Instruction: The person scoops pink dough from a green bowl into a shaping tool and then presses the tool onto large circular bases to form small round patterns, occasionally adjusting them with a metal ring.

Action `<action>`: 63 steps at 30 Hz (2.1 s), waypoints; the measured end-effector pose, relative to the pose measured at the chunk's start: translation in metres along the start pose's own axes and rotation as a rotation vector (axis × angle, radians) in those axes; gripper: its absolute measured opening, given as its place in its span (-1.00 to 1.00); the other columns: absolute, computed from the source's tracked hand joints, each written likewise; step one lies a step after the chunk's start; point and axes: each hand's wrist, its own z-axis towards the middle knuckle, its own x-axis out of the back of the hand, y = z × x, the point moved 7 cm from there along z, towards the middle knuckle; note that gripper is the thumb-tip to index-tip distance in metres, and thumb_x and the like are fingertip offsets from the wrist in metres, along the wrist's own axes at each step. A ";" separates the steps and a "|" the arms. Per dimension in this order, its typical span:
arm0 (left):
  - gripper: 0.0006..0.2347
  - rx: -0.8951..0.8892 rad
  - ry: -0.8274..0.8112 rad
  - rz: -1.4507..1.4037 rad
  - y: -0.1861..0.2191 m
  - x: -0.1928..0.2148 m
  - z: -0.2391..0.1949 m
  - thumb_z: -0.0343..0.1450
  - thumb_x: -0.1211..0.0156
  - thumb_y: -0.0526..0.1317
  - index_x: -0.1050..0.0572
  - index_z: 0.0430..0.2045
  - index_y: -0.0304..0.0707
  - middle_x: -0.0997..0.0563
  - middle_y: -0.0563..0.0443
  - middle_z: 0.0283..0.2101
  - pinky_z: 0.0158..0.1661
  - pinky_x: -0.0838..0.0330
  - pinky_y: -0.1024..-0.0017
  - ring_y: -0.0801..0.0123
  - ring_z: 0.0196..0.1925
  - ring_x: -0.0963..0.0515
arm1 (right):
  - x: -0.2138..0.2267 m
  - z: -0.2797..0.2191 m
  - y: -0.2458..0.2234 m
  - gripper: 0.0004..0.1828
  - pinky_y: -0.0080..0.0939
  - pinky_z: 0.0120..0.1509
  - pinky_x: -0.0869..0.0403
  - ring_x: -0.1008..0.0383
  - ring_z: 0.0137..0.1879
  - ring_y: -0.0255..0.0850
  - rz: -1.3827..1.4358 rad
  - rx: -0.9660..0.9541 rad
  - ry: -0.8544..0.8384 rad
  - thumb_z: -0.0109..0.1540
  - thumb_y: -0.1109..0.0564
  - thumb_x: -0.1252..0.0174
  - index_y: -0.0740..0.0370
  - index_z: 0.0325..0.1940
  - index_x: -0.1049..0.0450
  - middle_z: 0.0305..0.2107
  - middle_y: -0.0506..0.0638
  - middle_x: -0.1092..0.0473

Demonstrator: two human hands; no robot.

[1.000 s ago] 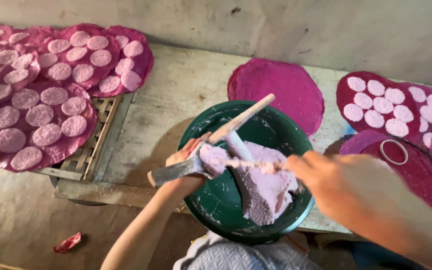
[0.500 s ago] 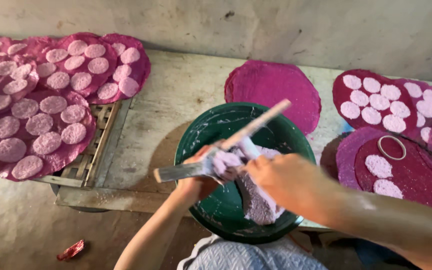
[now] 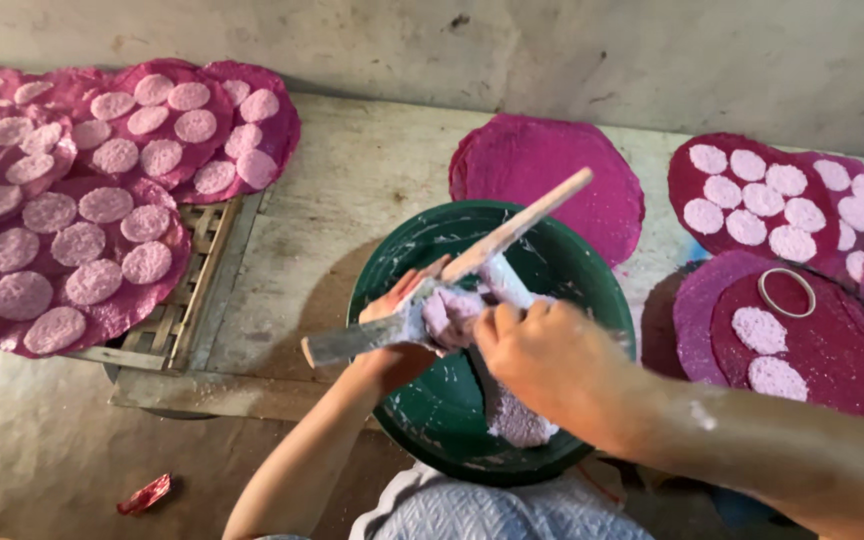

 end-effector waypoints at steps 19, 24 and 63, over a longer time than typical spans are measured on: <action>-0.33 0.127 0.246 0.385 -0.025 0.037 0.033 0.39 -0.32 -0.09 -0.23 0.42 -0.25 -0.28 -0.05 0.41 0.22 -0.46 0.26 0.15 0.29 -0.44 | -0.186 -0.056 -0.021 -0.43 0.08 -0.11 -0.43 -0.30 -0.32 -0.04 1.385 -0.729 -0.415 0.46 0.21 -0.01 -0.02 0.59 -0.28 -0.18 0.53 -0.40; -0.41 0.004 0.233 0.378 0.010 0.030 0.021 0.16 -0.43 -0.08 -0.37 0.10 0.00 -0.04 -0.30 0.51 0.04 -0.49 0.24 0.03 0.21 -0.38 | -0.192 -0.035 0.031 -0.54 -0.26 0.04 -0.49 -0.49 -0.08 -0.30 1.581 -0.577 0.333 0.33 0.26 -0.06 0.32 0.34 -0.39 -0.11 0.08 -0.61; -0.72 -0.245 -0.428 -1.204 0.147 -0.105 -0.028 0.34 -0.21 -0.42 -0.40 -0.08 -0.38 -0.47 0.00 -0.11 0.03 -0.43 0.35 0.38 -0.05 -0.49 | -0.122 -0.170 0.110 -0.20 0.19 0.09 -0.59 -0.52 0.17 0.22 2.011 -0.140 1.044 0.42 -0.14 -0.04 -0.02 0.66 0.15 0.25 0.38 -0.30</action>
